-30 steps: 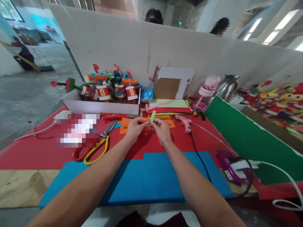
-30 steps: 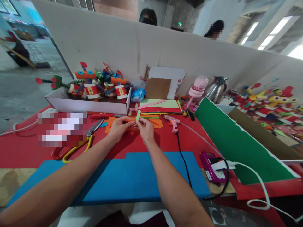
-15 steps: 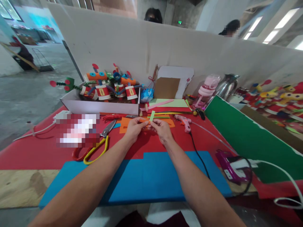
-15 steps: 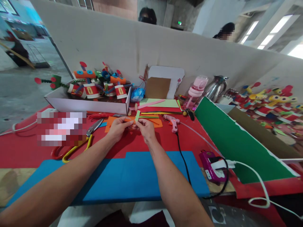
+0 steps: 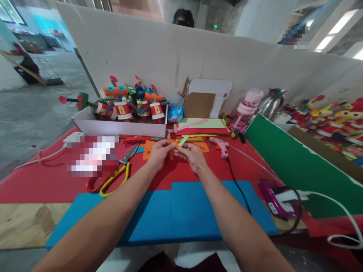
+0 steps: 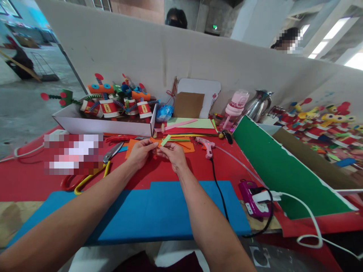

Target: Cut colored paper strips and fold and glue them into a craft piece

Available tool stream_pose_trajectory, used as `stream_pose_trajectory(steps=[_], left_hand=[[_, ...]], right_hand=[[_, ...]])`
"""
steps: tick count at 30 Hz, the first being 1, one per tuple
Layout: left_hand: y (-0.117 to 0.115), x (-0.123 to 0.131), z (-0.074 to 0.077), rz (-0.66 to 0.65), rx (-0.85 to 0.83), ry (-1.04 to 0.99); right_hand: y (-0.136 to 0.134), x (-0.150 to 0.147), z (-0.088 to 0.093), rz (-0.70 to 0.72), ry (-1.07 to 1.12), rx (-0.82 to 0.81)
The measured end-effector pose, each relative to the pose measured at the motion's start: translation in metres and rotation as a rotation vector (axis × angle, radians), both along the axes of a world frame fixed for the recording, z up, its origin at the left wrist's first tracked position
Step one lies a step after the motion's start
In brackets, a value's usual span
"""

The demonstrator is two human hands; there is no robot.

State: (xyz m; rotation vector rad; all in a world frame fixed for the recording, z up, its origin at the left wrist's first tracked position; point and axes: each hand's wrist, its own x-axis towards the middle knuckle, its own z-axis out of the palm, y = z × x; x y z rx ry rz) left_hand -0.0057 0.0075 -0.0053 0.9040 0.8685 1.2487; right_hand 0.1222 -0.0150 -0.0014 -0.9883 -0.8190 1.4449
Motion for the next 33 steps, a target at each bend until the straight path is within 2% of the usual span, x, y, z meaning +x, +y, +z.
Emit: stream_pose_trajectory(steps=[4, 9, 14, 20, 24, 33], left_hand=[[-0.0005, 0.0009, -0.0005, -0.008, 0.037, -0.001], [-0.0012, 0.0017, -0.0010, -0.057, 0.055, 0.091], [-0.0005, 0.0010, -0.0023, -0.044, 0.029, 0.096], [-0.0004, 0.0000, -0.0016, -0.028, 0.049, 0.111], [-0.0015, 0.0020, -0.0019, -0.051, 0.034, 0.049], [0.0001, 0.0004, 0.0004, -0.015, 0.035, 0.108]], right_hand=[[0.0019, -0.0009, -0.0025, -0.051, 0.031, -0.024], [0.0042, -0.0018, -0.0054, -0.097, 0.065, -0.016], [0.0030, -0.0030, -0.0042, -0.111, 0.071, -0.022], [0.0030, -0.0043, -0.0046, -0.115, 0.003, -0.003], [0.0039, -0.0061, -0.0059, -0.144, -0.042, 0.057], [0.0035, -0.0055, -0.0074, -0.088, -0.067, 0.058]])
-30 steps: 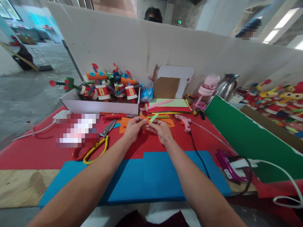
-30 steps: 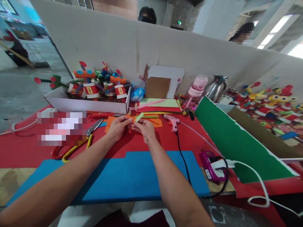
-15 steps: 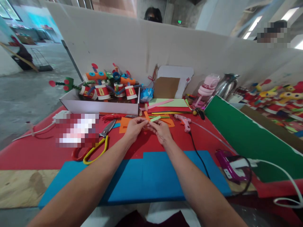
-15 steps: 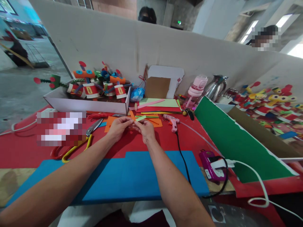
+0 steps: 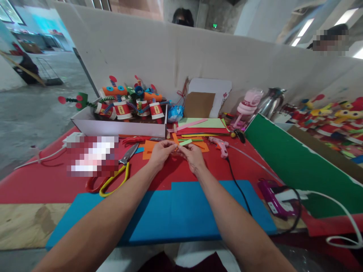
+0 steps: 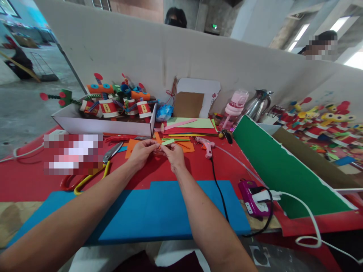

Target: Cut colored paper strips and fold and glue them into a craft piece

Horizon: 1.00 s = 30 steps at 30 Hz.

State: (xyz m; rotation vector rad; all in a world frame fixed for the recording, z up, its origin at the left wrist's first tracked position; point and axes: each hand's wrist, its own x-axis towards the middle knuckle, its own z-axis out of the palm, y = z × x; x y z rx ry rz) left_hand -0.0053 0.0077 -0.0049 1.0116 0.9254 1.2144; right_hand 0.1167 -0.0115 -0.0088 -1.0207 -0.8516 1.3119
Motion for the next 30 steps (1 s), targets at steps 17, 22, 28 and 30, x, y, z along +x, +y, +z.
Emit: stream_pose_trajectory(steps=[17, 22, 28, 30], left_hand=[[-0.0002, 0.0009, -0.0034, -0.058, -0.034, -0.050], [0.0000, 0.0010, -0.0046, -0.079, -0.054, -0.050], [0.0021, 0.0006, -0.0049, -0.031, -0.028, -0.034], [0.0019, 0.0010, -0.0043, -0.028, -0.028, -0.023]], right_hand=[[0.0006, -0.0006, 0.0010, -0.040, 0.021, 0.009], [0.0031, 0.0017, -0.0011, -0.069, 0.010, -0.006], [0.0002, 0.0046, 0.0005, 0.042, -0.017, 0.028], [-0.0002, 0.0048, 0.0009, 0.023, -0.019, 0.041]])
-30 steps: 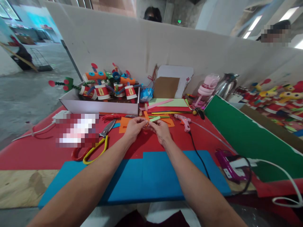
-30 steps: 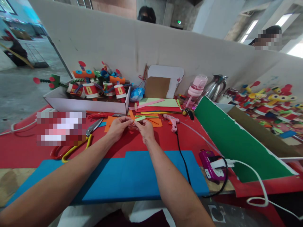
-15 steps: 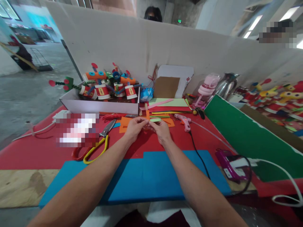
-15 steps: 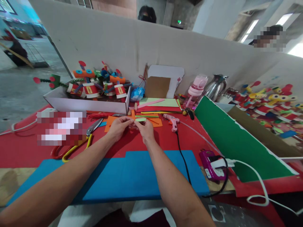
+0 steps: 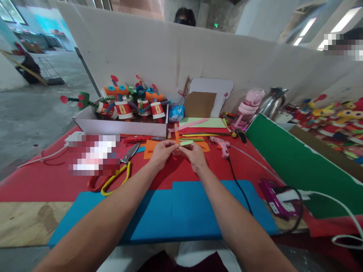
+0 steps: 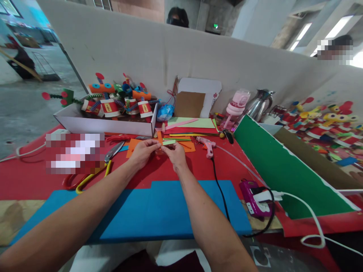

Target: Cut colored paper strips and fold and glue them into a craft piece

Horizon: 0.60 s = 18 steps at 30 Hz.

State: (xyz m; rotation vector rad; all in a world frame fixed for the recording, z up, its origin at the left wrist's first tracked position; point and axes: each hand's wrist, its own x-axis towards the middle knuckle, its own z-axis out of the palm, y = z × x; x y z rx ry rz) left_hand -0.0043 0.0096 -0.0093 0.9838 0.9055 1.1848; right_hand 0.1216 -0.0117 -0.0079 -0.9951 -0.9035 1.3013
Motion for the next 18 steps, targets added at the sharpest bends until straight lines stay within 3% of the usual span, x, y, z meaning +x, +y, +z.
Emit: stream_pose_trajectory(steps=[12, 18], left_hand=[[0.000, 0.002, 0.001, 0.050, 0.005, 0.017], [0.001, 0.001, 0.001, 0.051, -0.017, -0.052]], right_hand=[[0.003, 0.003, 0.006, -0.193, -0.082, 0.018], [0.007, 0.013, 0.012, -0.381, 0.121, 0.061]])
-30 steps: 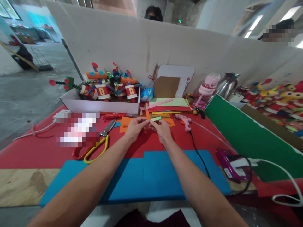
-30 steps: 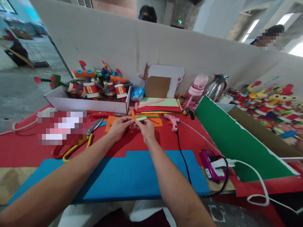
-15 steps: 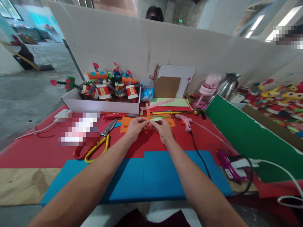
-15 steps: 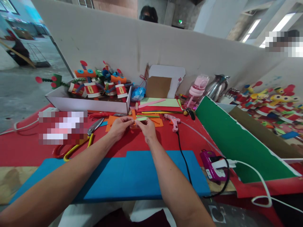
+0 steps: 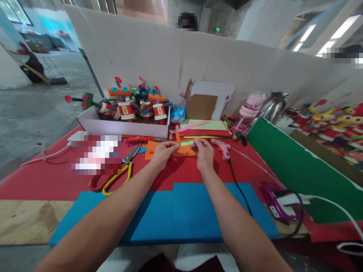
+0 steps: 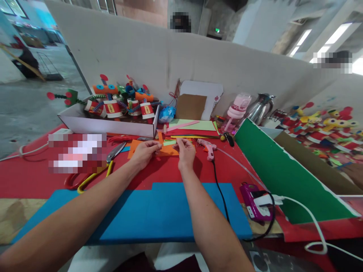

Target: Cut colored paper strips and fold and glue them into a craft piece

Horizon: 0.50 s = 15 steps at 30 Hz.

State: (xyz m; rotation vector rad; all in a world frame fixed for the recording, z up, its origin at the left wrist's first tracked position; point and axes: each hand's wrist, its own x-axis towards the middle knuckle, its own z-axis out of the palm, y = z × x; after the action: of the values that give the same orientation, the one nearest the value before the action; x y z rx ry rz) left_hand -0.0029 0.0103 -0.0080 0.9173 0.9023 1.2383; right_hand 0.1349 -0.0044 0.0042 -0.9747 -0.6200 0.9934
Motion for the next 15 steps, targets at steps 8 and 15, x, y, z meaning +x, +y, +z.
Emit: stream_pose_trajectory(steps=[8, 15], left_hand=[[-0.003, 0.002, 0.004, -0.053, -0.059, -0.108], [-0.002, 0.001, -0.003, -0.105, -0.031, -0.064]], right_hand=[[-0.006, -0.012, -0.003, 0.418, 0.048, -0.016], [-0.007, -0.015, -0.006, 0.335, -0.114, -0.069]])
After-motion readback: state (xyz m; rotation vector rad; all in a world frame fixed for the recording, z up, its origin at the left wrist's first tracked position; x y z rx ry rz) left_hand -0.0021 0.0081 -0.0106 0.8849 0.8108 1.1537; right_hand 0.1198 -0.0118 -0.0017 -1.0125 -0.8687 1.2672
